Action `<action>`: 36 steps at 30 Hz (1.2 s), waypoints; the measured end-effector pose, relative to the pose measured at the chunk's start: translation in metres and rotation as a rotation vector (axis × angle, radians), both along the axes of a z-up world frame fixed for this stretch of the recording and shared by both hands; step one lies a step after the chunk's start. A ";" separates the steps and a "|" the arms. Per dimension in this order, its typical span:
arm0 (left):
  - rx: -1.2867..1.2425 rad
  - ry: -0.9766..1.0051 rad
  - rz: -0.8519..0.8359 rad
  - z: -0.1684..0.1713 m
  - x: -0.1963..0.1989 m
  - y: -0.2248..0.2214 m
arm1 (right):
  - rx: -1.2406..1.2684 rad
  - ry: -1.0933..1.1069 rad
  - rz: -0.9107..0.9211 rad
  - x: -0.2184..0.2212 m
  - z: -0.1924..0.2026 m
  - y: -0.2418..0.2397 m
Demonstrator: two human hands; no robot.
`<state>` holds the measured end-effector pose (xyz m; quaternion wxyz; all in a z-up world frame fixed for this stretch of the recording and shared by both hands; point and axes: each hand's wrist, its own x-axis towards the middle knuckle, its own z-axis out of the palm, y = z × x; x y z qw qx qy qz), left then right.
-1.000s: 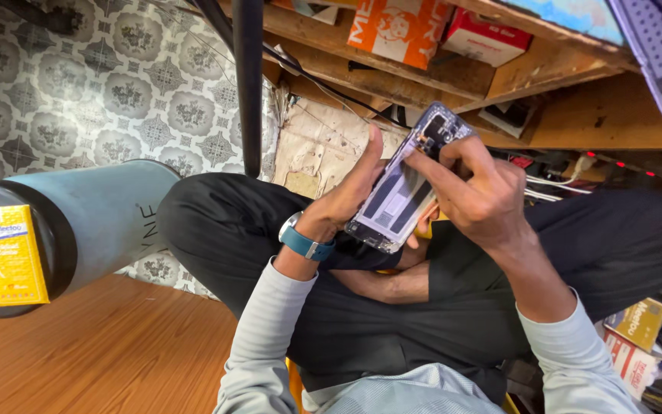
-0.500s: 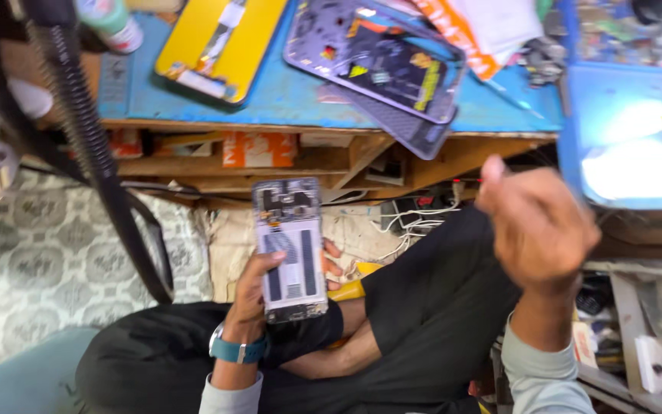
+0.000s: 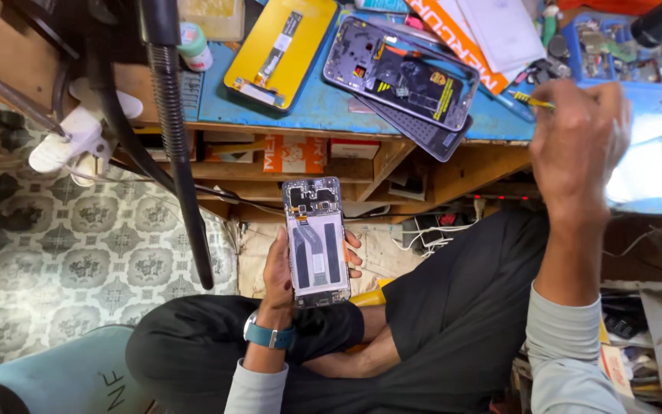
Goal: The person is repairing a disassembled smartphone while sitting on the floor. They use a metal tool to pry and adjust internal components, then apply a liquid from a spray bottle to the screen and wipe it with a cloth.
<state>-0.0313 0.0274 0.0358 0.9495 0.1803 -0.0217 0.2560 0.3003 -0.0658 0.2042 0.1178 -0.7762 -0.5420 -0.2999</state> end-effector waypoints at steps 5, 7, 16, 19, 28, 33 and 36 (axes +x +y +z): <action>-0.020 0.015 -0.004 0.003 -0.001 -0.001 | -0.007 0.028 0.026 0.015 -0.008 -0.006; -0.030 0.002 -0.011 0.002 -0.001 -0.001 | 0.019 0.005 0.055 0.015 -0.005 -0.002; -0.044 0.110 -0.039 -0.005 -0.006 -0.004 | 0.044 0.130 0.034 0.026 -0.023 -0.003; 0.030 0.004 -0.016 -0.004 -0.002 -0.001 | 0.069 0.137 0.099 0.016 -0.010 0.006; 0.010 0.096 -0.005 0.004 -0.004 -0.004 | -0.028 0.100 0.488 -0.034 0.016 0.019; 0.050 0.057 0.028 0.004 -0.002 -0.004 | -0.001 0.047 0.536 -0.027 0.006 0.024; 0.039 0.062 0.019 0.002 -0.001 -0.002 | 0.059 0.020 0.573 -0.031 0.005 0.022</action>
